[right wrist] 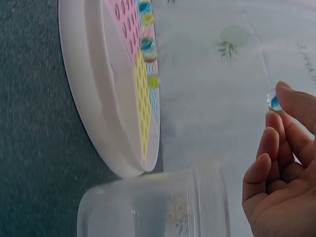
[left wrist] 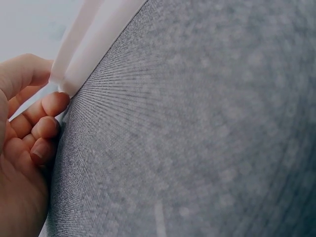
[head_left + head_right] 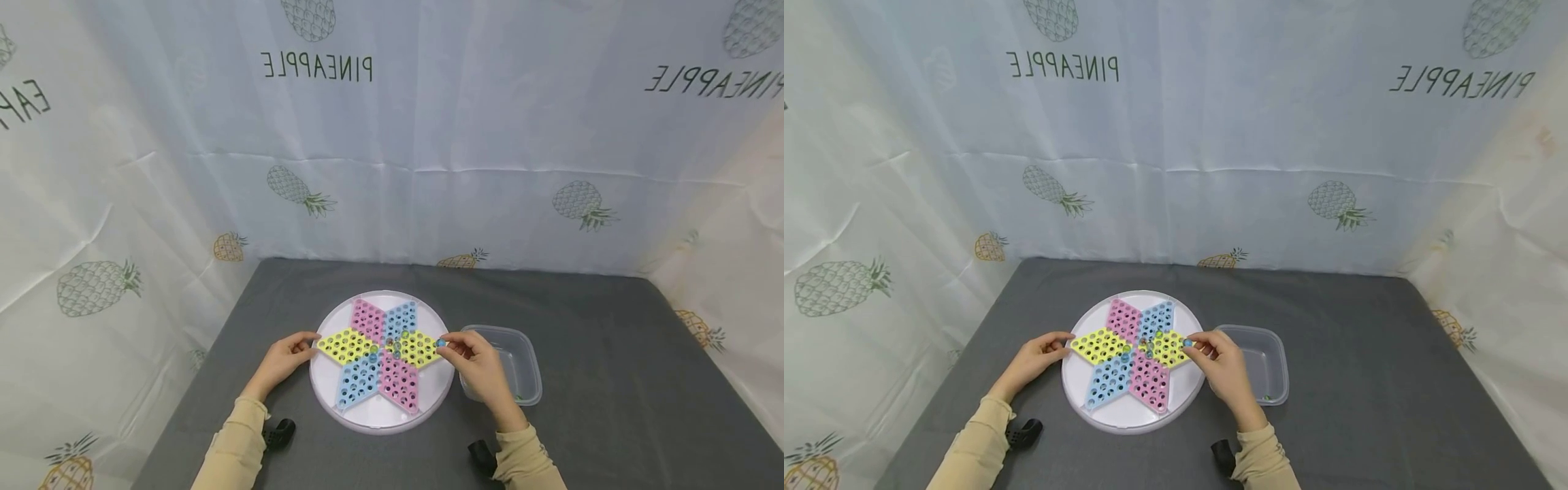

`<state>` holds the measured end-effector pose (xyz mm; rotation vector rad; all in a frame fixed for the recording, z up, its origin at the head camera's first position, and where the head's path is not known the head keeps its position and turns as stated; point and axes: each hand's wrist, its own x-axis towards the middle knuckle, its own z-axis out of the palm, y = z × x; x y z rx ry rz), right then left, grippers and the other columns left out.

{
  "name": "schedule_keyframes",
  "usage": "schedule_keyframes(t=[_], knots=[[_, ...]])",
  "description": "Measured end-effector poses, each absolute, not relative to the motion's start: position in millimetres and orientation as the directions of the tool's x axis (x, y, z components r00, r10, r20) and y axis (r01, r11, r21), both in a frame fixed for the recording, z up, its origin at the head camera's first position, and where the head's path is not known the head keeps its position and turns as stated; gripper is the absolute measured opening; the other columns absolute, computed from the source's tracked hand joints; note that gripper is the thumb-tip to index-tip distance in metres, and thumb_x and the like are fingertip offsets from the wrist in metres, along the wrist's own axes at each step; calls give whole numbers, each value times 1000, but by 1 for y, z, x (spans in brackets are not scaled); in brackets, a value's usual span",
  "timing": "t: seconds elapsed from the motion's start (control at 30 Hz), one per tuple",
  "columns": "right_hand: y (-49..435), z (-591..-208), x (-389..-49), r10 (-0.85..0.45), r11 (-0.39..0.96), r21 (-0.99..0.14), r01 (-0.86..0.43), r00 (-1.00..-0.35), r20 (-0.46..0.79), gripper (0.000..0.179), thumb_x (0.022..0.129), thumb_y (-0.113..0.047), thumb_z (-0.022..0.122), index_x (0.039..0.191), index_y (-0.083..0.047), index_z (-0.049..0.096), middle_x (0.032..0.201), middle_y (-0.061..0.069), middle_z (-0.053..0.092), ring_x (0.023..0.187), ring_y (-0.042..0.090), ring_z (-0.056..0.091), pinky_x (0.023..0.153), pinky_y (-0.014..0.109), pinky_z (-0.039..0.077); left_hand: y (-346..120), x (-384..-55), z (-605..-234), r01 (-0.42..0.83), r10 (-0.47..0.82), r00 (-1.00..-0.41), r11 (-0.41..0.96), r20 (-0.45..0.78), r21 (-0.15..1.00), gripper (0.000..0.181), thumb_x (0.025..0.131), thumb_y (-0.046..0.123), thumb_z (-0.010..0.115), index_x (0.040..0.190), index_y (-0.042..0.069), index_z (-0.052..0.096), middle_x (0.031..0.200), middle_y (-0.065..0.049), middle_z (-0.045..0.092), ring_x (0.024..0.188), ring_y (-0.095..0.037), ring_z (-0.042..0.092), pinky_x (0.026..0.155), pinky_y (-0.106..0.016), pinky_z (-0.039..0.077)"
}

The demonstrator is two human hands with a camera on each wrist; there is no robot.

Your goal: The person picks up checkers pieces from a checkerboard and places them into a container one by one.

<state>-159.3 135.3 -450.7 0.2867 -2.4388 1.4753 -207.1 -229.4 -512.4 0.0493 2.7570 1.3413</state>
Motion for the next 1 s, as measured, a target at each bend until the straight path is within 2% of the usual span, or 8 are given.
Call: schedule_keyframes(t=[0.2, 0.43, 0.57, 0.83, 1.0], knots=[[150, -456, -160, 38, 485, -836, -258, -948, 315, 20, 74, -32, 67, 91, -22, 65, 79, -7, 55, 68, 4, 48, 61, 18, 39, -231, -207, -512, 7, 76, -996, 620, -51, 784, 27, 77, 30, 64, 104, 24, 61, 75, -1, 54, 63, -12, 46, 59, -24, 37], [171, -465, -161, 110, 528, -827, -194, -950, 293, 22, 74, -31, 68, 92, -18, 65, 80, -6, 56, 69, 1, 48, 61, 16, 39, -231, -208, -512, 8, 82, -995, 623, -56, 782, 28, 77, 30, 65, 104, 24, 61, 75, -1, 55, 64, -12, 46, 60, -25, 37], [180, -470, -164, 115, 533, -821, -204, -944, 309, 23, 75, -27, 67, 93, -14, 65, 79, -6, 55, 69, 0, 49, 61, 15, 39, -230, -209, -511, 14, 82, -995, 621, -48, 784, 28, 77, 29, 64, 104, 23, 61, 75, -2, 54, 64, -13, 46, 60, -25, 37], [191, -471, -168, 150, 512, -851, -119, -963, 225, 25, 75, -30, 67, 95, -16, 64, 81, -6, 57, 71, -1, 51, 63, 16, 41, -230, -209, -511, 16, 84, -995, 630, -47, 777, 28, 77, 29, 64, 104, 23, 61, 74, -1, 54, 64, -12, 45, 59, -24, 36], [192, -471, -169, 148, 539, -833, -128, -959, 243, 25, 75, -29, 67, 95, -13, 64, 80, -4, 57, 69, 0, 50, 61, 16, 40, -230, -209, -512, 6, 77, -996, 627, -54, 779, 27, 77, 29, 64, 104, 23, 61, 74, -1, 53, 64, -12, 46, 59, -24, 36]])
